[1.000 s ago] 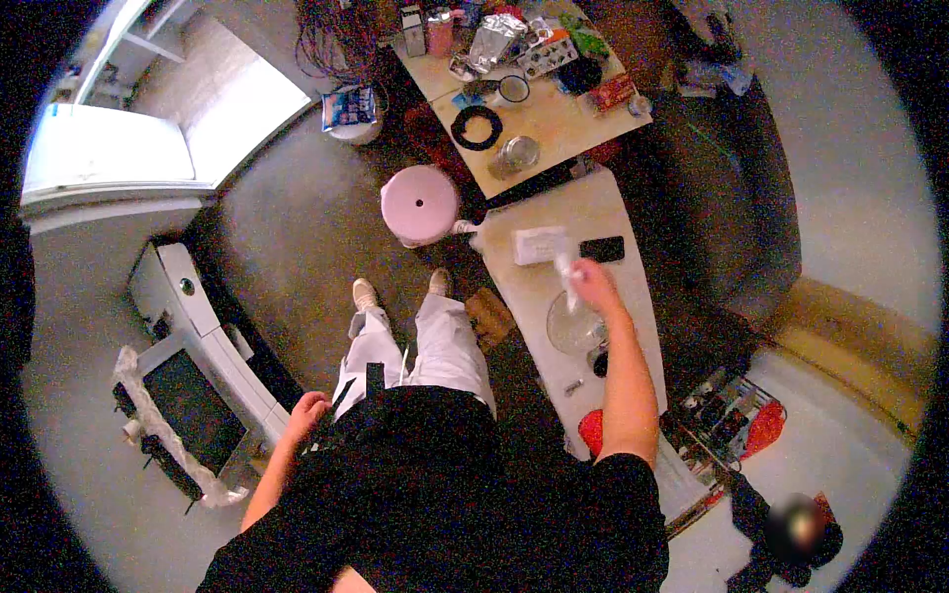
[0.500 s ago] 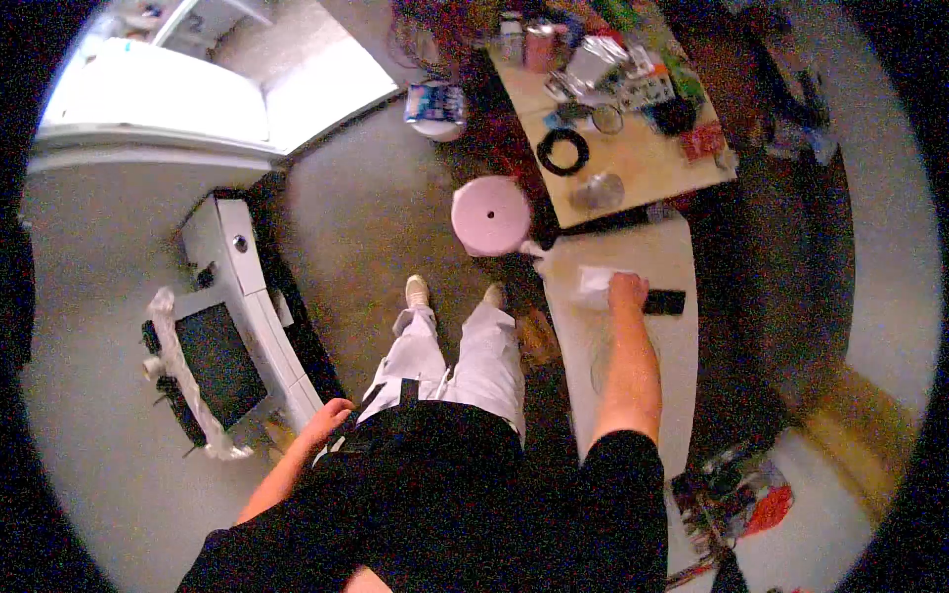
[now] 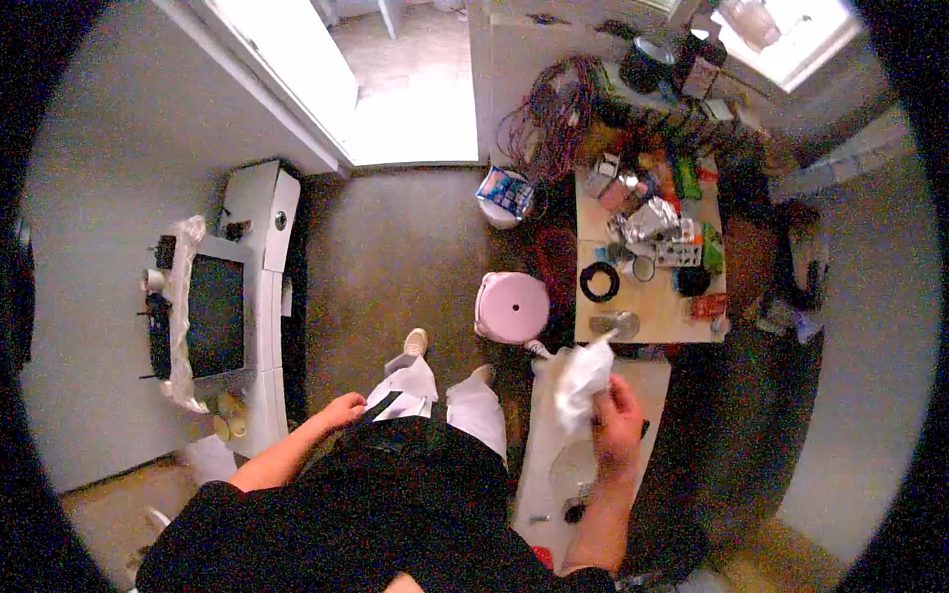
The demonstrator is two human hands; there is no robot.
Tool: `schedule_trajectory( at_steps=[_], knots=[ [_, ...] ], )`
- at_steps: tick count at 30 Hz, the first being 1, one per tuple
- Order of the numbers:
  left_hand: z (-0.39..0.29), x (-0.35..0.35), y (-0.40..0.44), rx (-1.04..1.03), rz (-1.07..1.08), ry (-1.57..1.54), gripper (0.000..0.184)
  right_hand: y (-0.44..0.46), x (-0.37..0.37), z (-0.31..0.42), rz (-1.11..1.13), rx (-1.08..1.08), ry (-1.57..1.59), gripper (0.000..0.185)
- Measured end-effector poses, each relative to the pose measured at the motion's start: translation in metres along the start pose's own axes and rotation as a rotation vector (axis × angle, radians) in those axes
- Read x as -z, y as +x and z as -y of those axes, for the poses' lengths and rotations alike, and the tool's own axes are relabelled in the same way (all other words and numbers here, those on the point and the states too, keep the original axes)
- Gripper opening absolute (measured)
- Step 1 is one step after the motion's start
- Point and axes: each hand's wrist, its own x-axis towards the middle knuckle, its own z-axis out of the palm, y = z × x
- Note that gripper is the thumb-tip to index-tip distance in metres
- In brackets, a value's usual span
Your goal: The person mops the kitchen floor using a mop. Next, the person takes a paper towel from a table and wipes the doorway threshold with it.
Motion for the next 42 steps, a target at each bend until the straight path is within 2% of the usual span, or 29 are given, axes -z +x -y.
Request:
schedule_trajectory(
  at_steps=[2,4,6,9,11,12,13,14,16,17,19,20,21,23,25,27,29,31,34,36,38,39,40,41,42],
  knots=[
    [0.004,-0.005,0.006,-0.031,-0.02,0.003,0.035,-0.023,-0.077,0.057,0.307,0.232,0.096,0.036],
    [0.021,-0.013,0.021,-0.094,-0.067,0.037,0.035,-0.042,-0.146,0.108,0.767,0.427,0.385,0.032],
    [0.004,-0.009,0.011,-0.043,-0.139,0.086,0.033,-0.053,-0.205,0.146,1.184,0.461,0.64,0.029],
    [-0.023,0.008,-0.003,0.039,-0.232,0.106,0.029,-0.066,-0.266,0.169,1.501,0.344,0.806,0.026],
    [-0.007,0.007,-0.001,0.05,-0.268,0.112,0.029,-0.069,-0.294,0.176,1.636,0.288,0.736,0.027],
    [0.022,-0.001,0.017,0.036,-0.257,0.068,0.029,-0.068,-0.307,0.178,1.734,0.282,0.614,0.025],
    [0.02,0.008,0.009,0.018,-0.304,0.066,0.028,-0.067,-0.32,0.181,1.828,0.286,0.485,0.024],
    [0.027,0.013,0.011,0.026,-0.337,-0.042,0.028,-0.065,-0.332,0.177,1.924,0.446,0.398,0.021],
    [0.049,0.018,0.025,0.01,-0.38,-0.216,0.028,-0.069,-0.359,0.169,1.925,0.572,0.418,0.022],
    [0.065,0.022,0.038,-0.007,-0.399,-0.275,0.028,-0.075,-0.375,0.161,1.838,0.539,0.534,0.029],
    [0.087,0.049,0.052,-0.003,-0.416,-0.355,0.028,-0.069,-0.414,0.157,1.818,0.471,0.563,0.035],
    [0.089,0.067,0.062,0.012,-0.414,-0.378,0.028,-0.056,-0.433,0.163,1.891,0.439,0.471,0.032],
    [0.091,0.083,0.065,0.037,-0.402,-0.404,0.029,-0.053,-0.452,0.16,1.862,0.434,0.488,0.029],
    [0.098,0.131,0.075,-0.035,-0.304,-0.256,0.027,-0.048,-0.489,0.156,1.804,0.423,0.52,0.024],
    [0.111,0.168,0.094,-0.039,-0.153,-0.418,0.026,-0.04,-0.521,0.148,1.792,0.446,0.522,0.019],
    [0.108,0.203,0.097,-0.097,-0.285,-0.357,0.025,-0.034,-0.549,0.142,1.748,0.447,0.527,0.014],
    [0.094,0.232,0.095,-0.062,-0.38,-0.437,0.022,-0.016,-0.566,0.144,1.722,0.443,0.559,0.013],
    [0.086,0.251,0.107,0.1,-0.278,-0.809,0.022,0.006,-0.58,0.151,1.701,0.455,0.561,0.011],
    [0.064,0.268,0.112,0.153,-0.196,-1.005,0.021,0.047,-0.599,0.171,1.679,0.45,0.58,0.009],
    [0.041,0.277,0.117,0.203,-0.173,-0.987,0.021,0.076,-0.607,0.185,1.649,0.43,0.61,0.01],
    [0.016,0.284,0.129,0.162,-0.12,-1.011,0.02,0.116,-0.614,0.211,1.679,0.357,0.576,0.019],
    [0.006,0.291,0.135,0.115,-0.102,-1.044,0.02,0.151,-0.612,0.223,1.906,0.469,0.478,0.024],
    [0.008,0.293,0.152,0.015,-0.103,-1.028,0.021,0.173,-0.614,0.233,1.855,0.492,0.518,0.022],
    [0.008,0.293,0.167,-0.036,-0.216,-0.901,0.022,0.192,-0.612,0.245,1.798,0.514,0.557,0.02],
    [-0.007,0.31,0.173,0.01,-0.248,-0.865,0.023,0.229,-0.591,0.251,1.784,0.446,0.446,0.022]
  ],
)
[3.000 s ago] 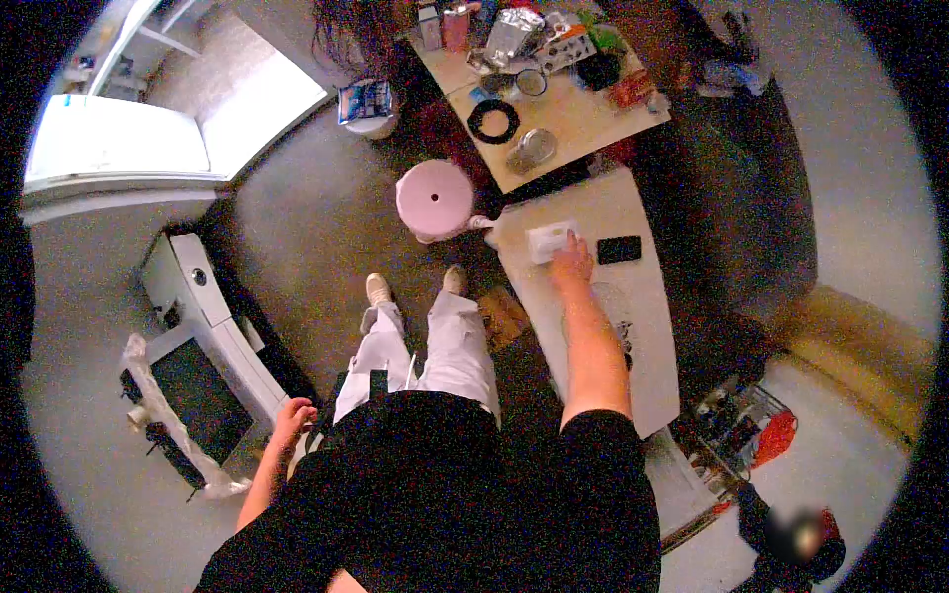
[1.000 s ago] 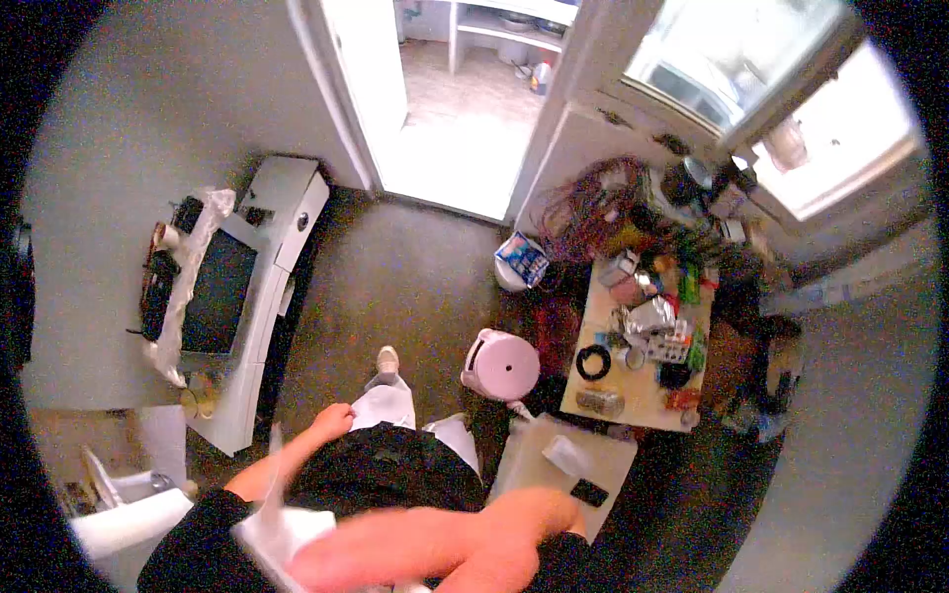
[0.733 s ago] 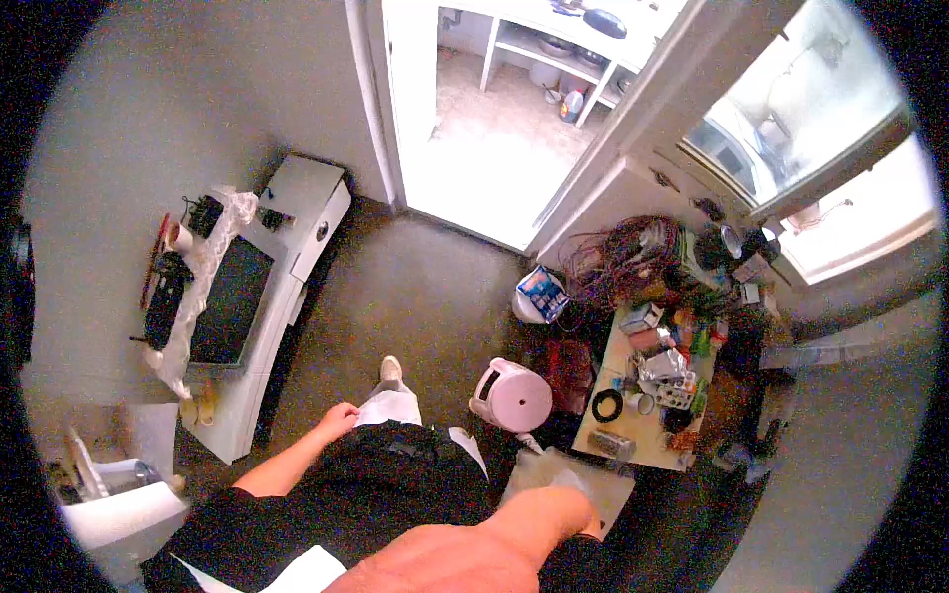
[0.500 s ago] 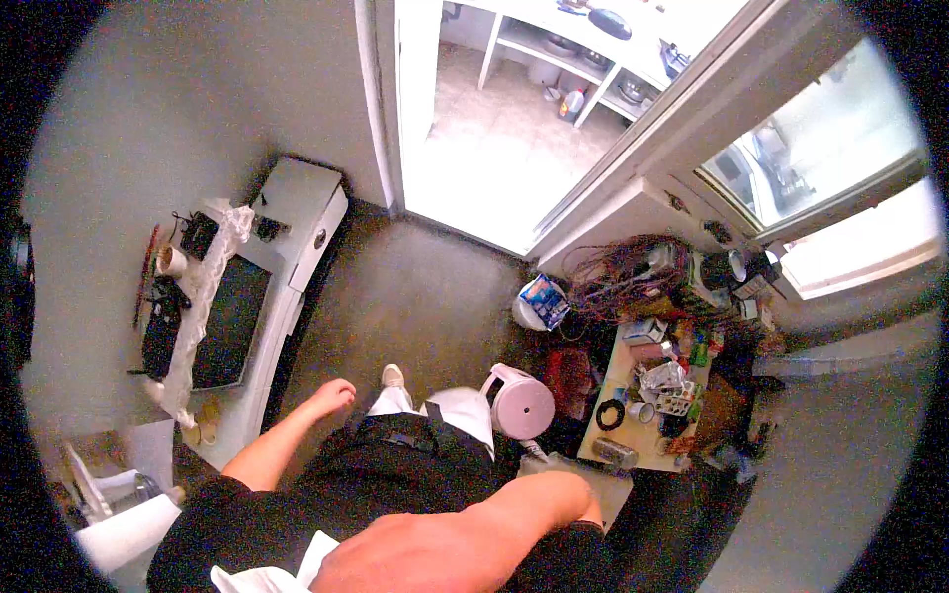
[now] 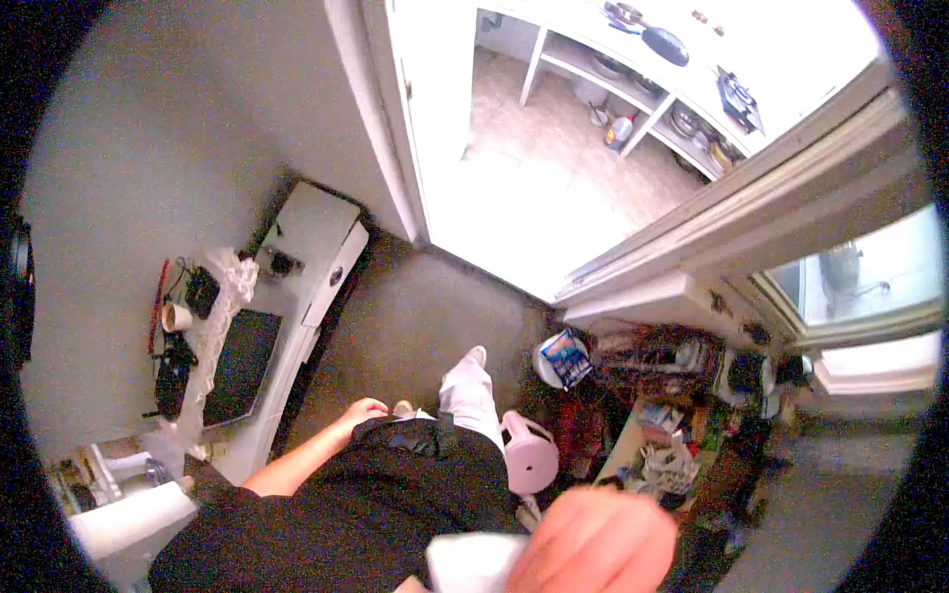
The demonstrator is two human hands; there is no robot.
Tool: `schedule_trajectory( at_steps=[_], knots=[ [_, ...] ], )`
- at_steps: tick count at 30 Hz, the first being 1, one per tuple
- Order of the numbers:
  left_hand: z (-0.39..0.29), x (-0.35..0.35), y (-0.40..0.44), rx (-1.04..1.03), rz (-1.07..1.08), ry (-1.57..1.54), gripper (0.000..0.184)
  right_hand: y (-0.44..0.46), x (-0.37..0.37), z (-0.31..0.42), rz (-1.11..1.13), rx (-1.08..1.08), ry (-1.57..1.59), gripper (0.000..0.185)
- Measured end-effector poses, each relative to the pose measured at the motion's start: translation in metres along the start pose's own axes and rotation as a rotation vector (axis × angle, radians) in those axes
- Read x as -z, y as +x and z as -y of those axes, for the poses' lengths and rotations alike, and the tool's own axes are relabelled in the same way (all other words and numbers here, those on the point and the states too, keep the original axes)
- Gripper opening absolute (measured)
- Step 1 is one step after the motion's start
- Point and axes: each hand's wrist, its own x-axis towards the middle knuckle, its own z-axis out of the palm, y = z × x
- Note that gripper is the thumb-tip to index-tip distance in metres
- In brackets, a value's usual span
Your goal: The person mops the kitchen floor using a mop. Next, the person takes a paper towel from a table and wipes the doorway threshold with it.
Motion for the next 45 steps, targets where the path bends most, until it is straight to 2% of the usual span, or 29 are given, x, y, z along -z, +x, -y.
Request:
schedule_trajectory(
  at_steps=[1,2,3,4,5,6,7,9,11,12,15,18,21,24,27,30,31,33,35,36,39,41,43,45],
  knots=[
    [-0.027,-0.003,0.007,0.025,-0.037,0.041,0.023,-0.021,0.026,0.001,-0.217,-0.069,-0.143,0.021],
    [-0.044,-0.007,0.02,-0.05,-0.048,0.059,0.023,-0.042,0.053,0.001,-0.426,-0.166,-0.264,0.021],
    [-0.061,-0.01,0.035,-0.125,-0.057,0.078,0.022,-0.055,0.071,-0.011,-0.819,-0.217,-0.504,0.017],
    [-0.099,-0.017,0.038,0.017,-0.036,-0.011,0.022,-0.07,0.094,-0.024,-1.21,-0.266,-0.745,0.018],
    [-0.128,-0.022,0.046,-0.001,-0.028,-0.105,0.023,-0.082,0.13,-0.038,-1.277,-0.312,-0.707,0.02],
    [-0.151,-0.026,0.054,-0.02,-0.021,-0.2,0.023,-0.093,0.155,-0.05,-1.284,-0.374,-0.71,0.018],
    [-0.175,-0.031,0.06,-0.038,-0.013,-0.296,0.024,-0.107,0.174,-0.057,-1.242,-0.536,-0.82,0.015],
    [-0.21,-0.042,0.067,-0.039,-0.005,-0.32,0.024,-0.143,0.205,-0.071,-1.128,-0.704,-1.025,0.018],
    [-0.227,-0.047,0.078,-0.041,0.029,-0.377,0.023,-0.157,0.223,-0.087,-1.16,-0.711,-1.068,0.022],
    [-0.233,-0.047,0.083,-0.039,0.093,-0.37,0.023,-0.159,0.228,-0.09,-1.151,-0.804,-1.118,0.03],
    [-0.232,-0.053,0.094,0.041,0.121,-0.328,0.022,-0.174,0.249,-0.099,-1.121,-1.002,-1.25,0.022],
    [-0.226,-0.049,0.106,0.112,0.12,-0.347,0.02,-0.196,0.269,-0.11,-0.945,-1.107,-1.499,0.017],
    [-0.225,-0.041,0.118,0.176,0.128,-0.341,0.017,-0.216,0.279,-0.117,-0.95,-1.18,-1.457,0.016],
    [-0.233,-0.025,0.141,0.21,0.177,-0.29,0.017,-0.217,0.278,-0.12,-1.07,-1.243,-1.397,0.014],
    [-0.227,-0.011,0.18,0.211,0.244,-0.246,0.018,-0.227,0.281,-0.135,-1.234,-1.314,-1.309,0.012],
    [-0.221,0.006,0.243,0.2,0.369,-0.084,0.019,-0.239,0.285,-0.16,-1.288,-1.375,-1.336,0.009],
    [-0.217,0.014,0.264,0.166,0.385,-0.077,0.02,-0.253,0.292,-0.171,-1.262,-1.423,-1.362,0.009],
    [-0.241,0.028,0.295,0.184,0.284,-0.101,0.017,-0.276,0.32,-0.199,-1.224,-1.473,-1.346,0.009],
    [-0.246,0.041,0.331,0.084,0.236,-0.133,0.017,-0.328,0.357,-0.238,-1.027,-1.382,-1.525,0.008],
    [-0.245,0.042,0.348,0.057,0.175,-0.145,0.016,-0.356,0.378,-0.261,-0.97,-1.406,-1.543,0.01],
    [-0.2,0.039,0.408,0.121,0.13,-0.188,0.016,-0.443,0.463,-0.336,-0.704,-1.385,-1.722,0.01],
    [-0.164,0.026,0.435,0.176,0.144,-0.209,0.016,-0.492,0.521,-0.385,-0.673,-1.626,-1.677,0.009],
    [-0.136,0.01,0.464,0.191,0.19,-0.201,0.018,-0.54,0.569,-0.425,-0.576,-1.702,-1.76,0.009],
    [-0.112,-0.003,0.489,0.238,0.295,-0.222,0.017,-0.565,0.611,-0.455,-0.52,-1.886,-1.757,0.009]
  ],
)
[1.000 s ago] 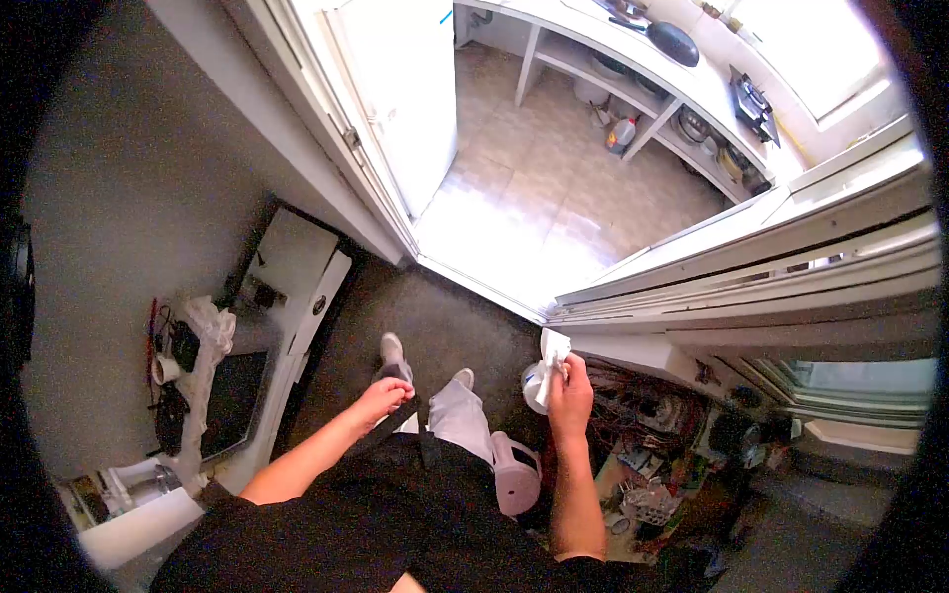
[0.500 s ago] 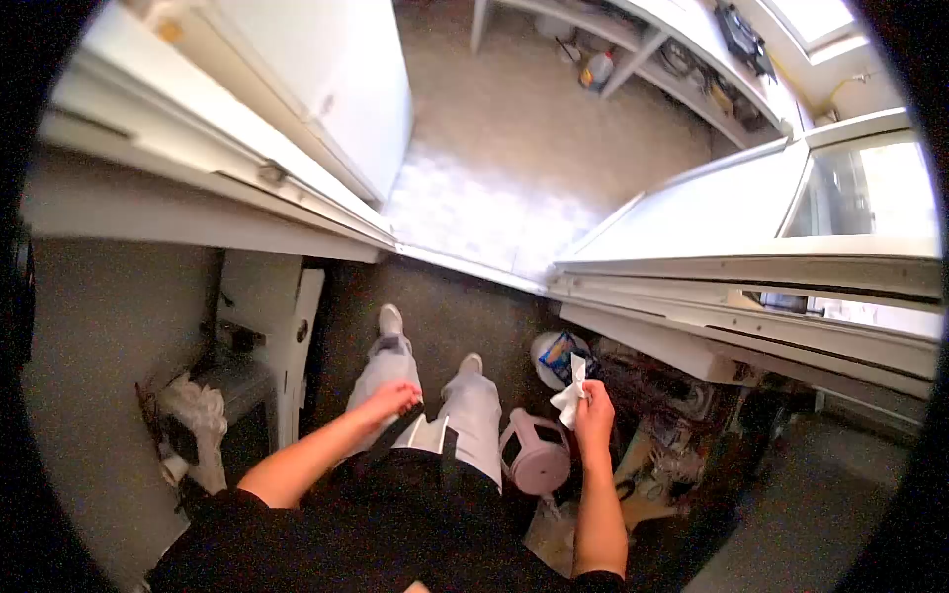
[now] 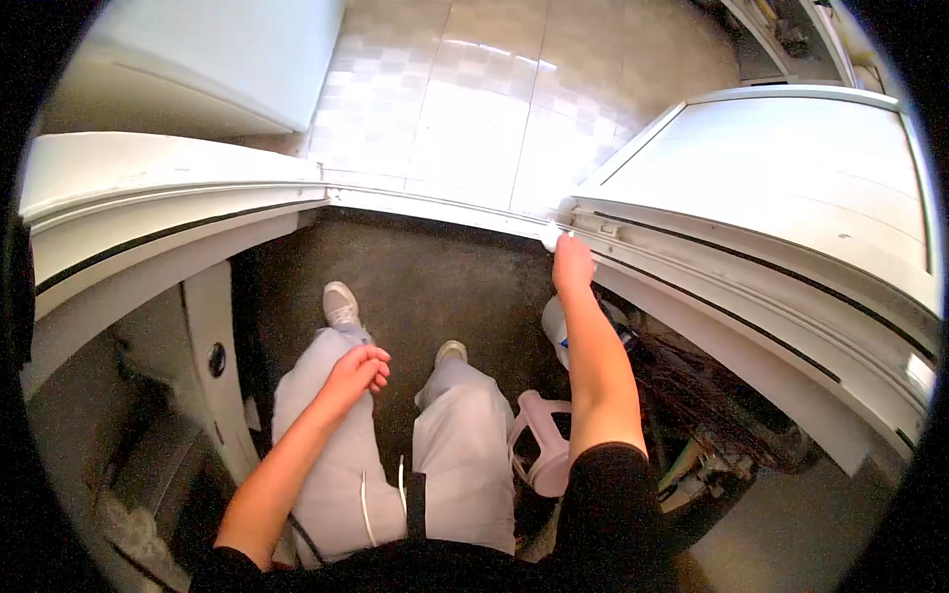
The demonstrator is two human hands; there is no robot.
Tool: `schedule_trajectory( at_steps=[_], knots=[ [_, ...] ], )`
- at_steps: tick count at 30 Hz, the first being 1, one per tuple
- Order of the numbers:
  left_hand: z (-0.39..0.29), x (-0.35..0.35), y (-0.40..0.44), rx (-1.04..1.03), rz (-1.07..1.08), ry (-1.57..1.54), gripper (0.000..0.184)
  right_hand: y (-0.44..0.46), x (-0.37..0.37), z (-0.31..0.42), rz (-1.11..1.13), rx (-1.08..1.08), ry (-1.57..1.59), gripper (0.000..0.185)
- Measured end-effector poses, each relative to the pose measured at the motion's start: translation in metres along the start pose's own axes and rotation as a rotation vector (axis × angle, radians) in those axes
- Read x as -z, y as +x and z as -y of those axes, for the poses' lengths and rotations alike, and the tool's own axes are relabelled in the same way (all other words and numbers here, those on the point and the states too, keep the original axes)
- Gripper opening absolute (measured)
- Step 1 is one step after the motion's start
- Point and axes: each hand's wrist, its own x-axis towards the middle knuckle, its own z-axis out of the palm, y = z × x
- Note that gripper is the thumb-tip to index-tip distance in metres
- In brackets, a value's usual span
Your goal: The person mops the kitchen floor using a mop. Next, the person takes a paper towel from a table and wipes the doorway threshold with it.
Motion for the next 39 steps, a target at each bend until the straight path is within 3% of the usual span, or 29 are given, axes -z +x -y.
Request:
schedule_trajectory(
  at_steps=[1,4,6,8,10,12,15,19,22,23,26,32,36,39],
  knots=[
    [0.008,0.005,0.016,0.007,0.053,0.013,0.017,0.019,-0.014,0.003,0.041,-0.032,-0.065,0.009],
    [-0.036,0.001,0.028,-0.239,0.101,0.542,0.018,0.056,-0.056,-0.006,0.02,-0.027,-0.156,0.01],
    [-0.077,-0.002,0.009,-0.443,0.137,0.481,0.018,0.077,-0.091,-0.015,0.038,-0.049,-0.136,0.01],
    [-0.107,0.005,-0.022,-0.345,0.21,0.237,0.017,0.086,-0.119,-0.024,0.043,-0.072,-0.079,0.01],
    [-0.118,0.027,-0.048,-0.603,0.286,0.529,0.015,0.092,-0.155,-0.035,0.056,-0.072,-0.09,0.011],
    [-0.084,0.041,-0.064,-0.867,0.197,0.532,0.014,0.093,-0.167,-0.033,0.111,-0.081,-0.113,0.014],
    [-0.061,0.045,-0.076,-0.992,0.104,0.825,0.046,0.092,-0.16,-0.014,0.195,-0.156,-0.149,0.018],
    [-0.041,0.025,-0.07,-0.798,-0.115,1.312,0.034,0.1,-0.176,-0.013,0.185,-0.141,-0.153,0.023],
    [0.001,0.035,-0.071,-0.215,-0.041,1.531,0.039,0.103,-0.177,0.009,0.197,-0.035,-0.138,0.024],
    [-0.01,0.031,-0.074,-0.256,-0.063,1.524,0.042,0.108,-0.177,0.028,0.214,0.009,-0.115,0.021],
    [-0.025,0.023,-0.077,-0.66,-0.216,1.429,0.04,0.103,-0.164,0.118,0.077,0.279,0.061,0.015],
    [-0.02,0.018,-0.078,-0.61,-0.159,1.47,0.038,0.119,-0.17,0.256,0.084,0.43,0.182,0.016],
    [-0.008,0.011,-0.077,-0.677,-0.158,1.521,0.036,0.13,-0.169,0.244,0.101,0.629,0.375,0.02],
    [-0.004,0.016,-0.076,-0.754,-0.194,1.488,0.035,0.119,-0.139,0.19,-0.116,0.497,0.454,0.021]
  ],
)
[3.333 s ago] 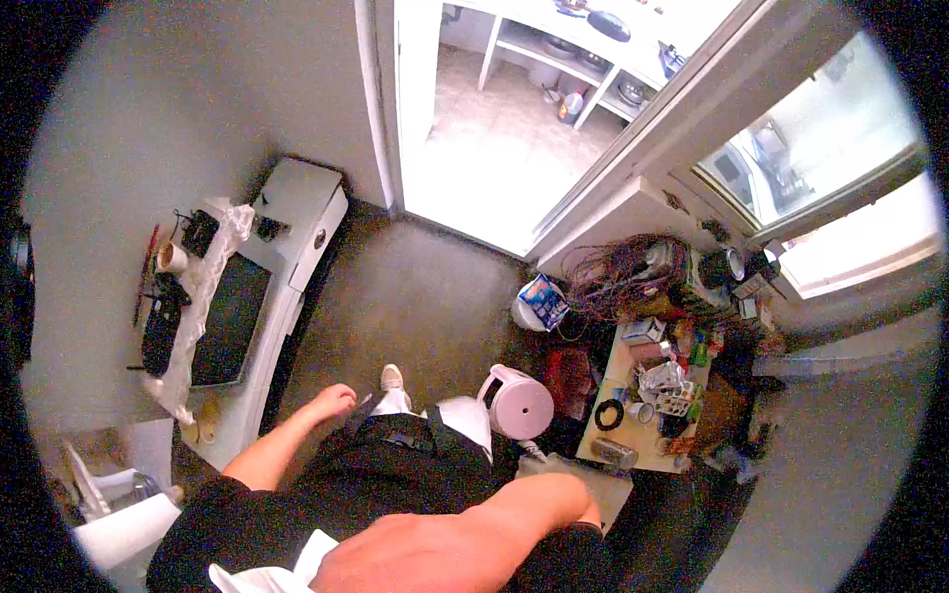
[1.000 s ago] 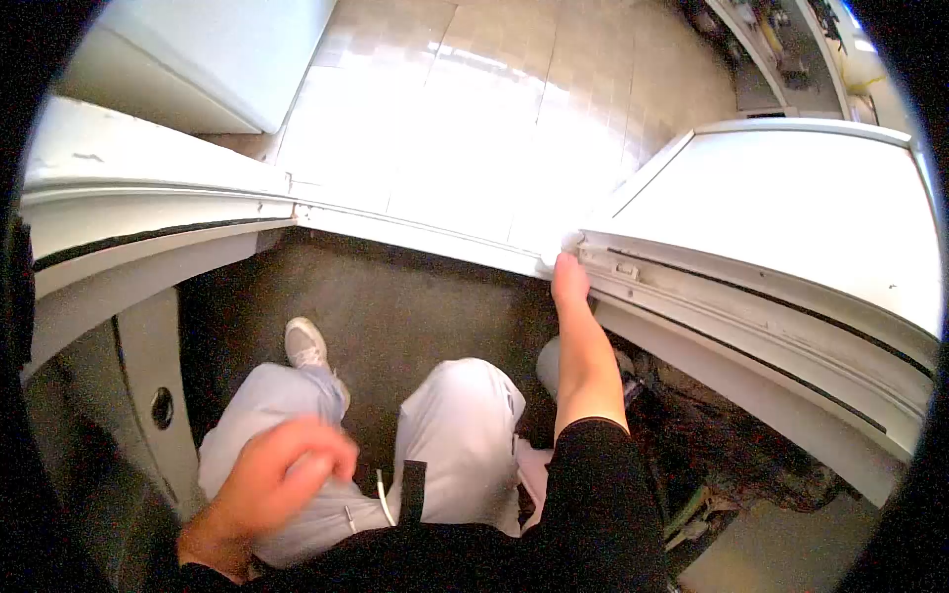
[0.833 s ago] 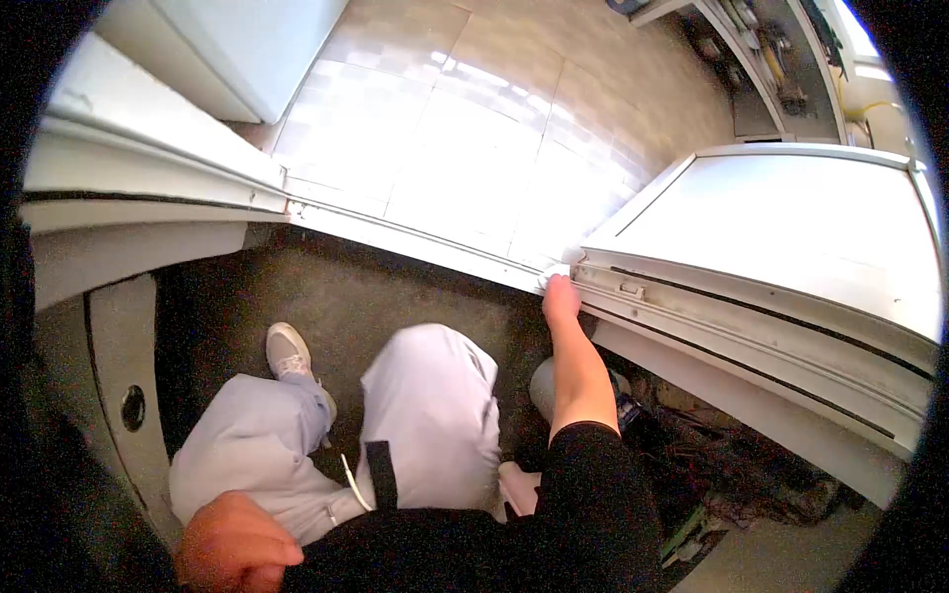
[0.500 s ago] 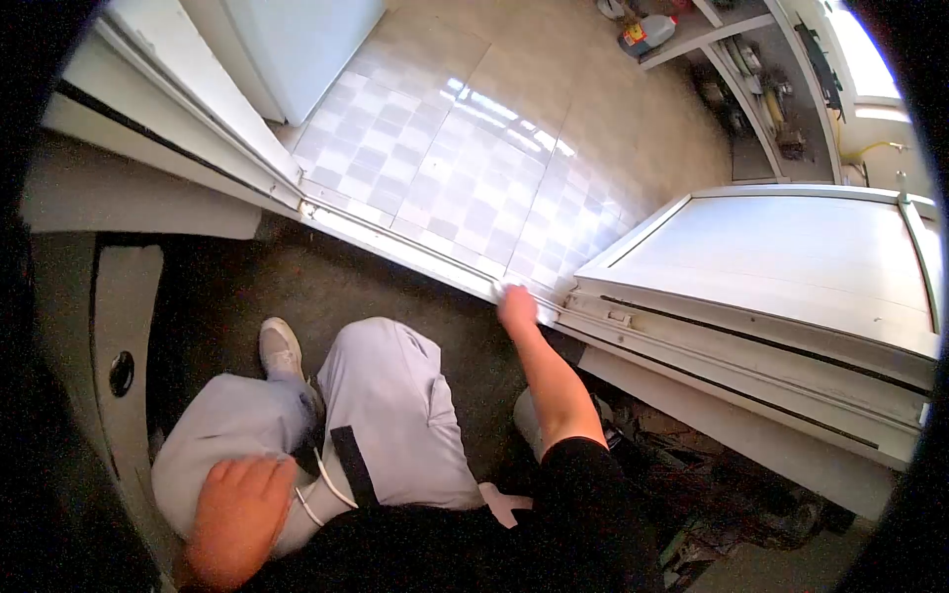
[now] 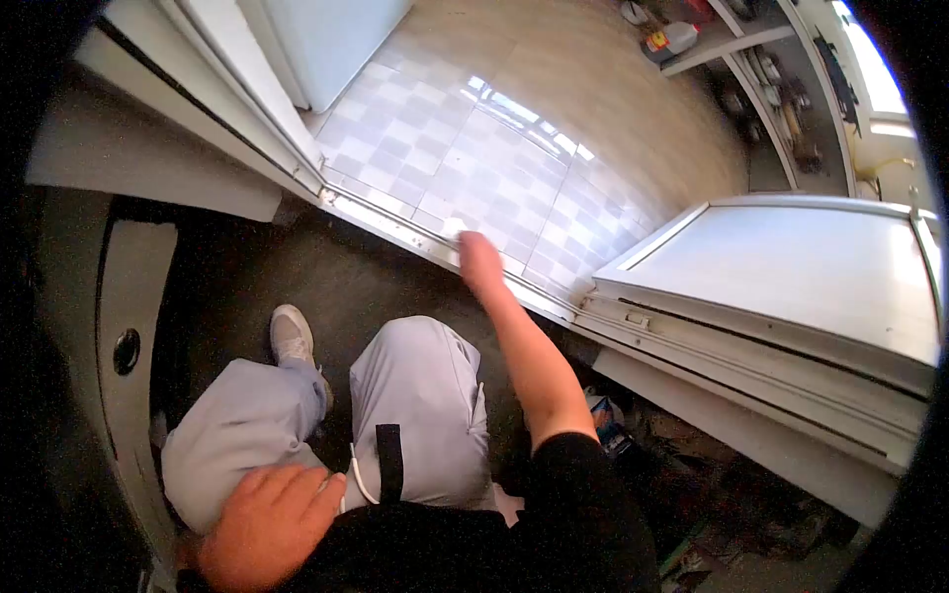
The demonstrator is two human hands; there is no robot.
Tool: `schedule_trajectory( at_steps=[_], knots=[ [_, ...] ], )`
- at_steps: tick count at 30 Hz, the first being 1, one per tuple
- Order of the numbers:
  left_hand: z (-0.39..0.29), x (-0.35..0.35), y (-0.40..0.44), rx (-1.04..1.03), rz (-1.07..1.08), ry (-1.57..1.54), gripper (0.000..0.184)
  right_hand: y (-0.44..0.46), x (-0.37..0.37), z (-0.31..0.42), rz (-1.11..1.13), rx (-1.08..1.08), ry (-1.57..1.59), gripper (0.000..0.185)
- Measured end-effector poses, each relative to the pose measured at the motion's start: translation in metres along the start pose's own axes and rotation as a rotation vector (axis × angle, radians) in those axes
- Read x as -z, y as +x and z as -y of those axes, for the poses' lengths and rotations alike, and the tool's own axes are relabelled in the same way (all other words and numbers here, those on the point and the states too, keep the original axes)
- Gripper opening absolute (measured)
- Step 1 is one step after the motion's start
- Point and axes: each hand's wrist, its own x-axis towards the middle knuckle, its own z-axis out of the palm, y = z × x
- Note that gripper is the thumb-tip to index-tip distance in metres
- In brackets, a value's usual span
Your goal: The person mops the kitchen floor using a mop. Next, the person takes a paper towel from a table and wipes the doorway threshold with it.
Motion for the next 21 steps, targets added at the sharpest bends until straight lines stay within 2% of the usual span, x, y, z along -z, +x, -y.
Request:
schedule_trajectory(
  at_steps=[2,5,6,10,13,15,17,19,21],
  knots=[
    [0.001,-0.005,-0.003,0.034,-0.019,0.006,0.035,-0.025,0.029,-0.042,-0.059,-0.087,-0.132,0.02],
    [0.003,-0.005,-0.006,0.098,0.011,0.023,0.035,-0.061,0.056,-0.095,0.136,-0.394,-0.354,0.021],
    [0.003,-0.004,-0.005,0.095,0.005,0.027,0.035,-0.073,0.045,-0.127,0.185,-0.417,-0.381,0.02],
    [0.008,0.007,0.002,0.092,0.016,0.027,0.035,-0.065,0.023,-0.102,0.179,-0.542,-0.371,0.018],
    [0.008,0.002,0.001,0.084,0.003,0.023,0.034,-0.04,0.001,-0.061,0.243,-0.482,-0.371,0.016],
    [0.008,-0.004,0.0,0.078,-0.009,0.024,0.033,-0.025,-0.02,-0.029,0.189,-0.412,-0.348,0.014],
    [0.01,-0.006,-0.002,0.074,-0.017,0.025,0.032,-0.011,-0.047,-0.011,0.109,-0.121,-0.287,0.016],
    [0.011,-0.01,-0.002,0.073,-0.03,0.024,0.03,0.01,-0.061,0.029,0.12,-0.073,-0.213,0.024],
    [0.01,-0.013,-0.003,0.074,-0.037,0.032,0.029,0.028,-0.068,0.042,0.142,-0.048,-0.154,0.021]
  ],
)
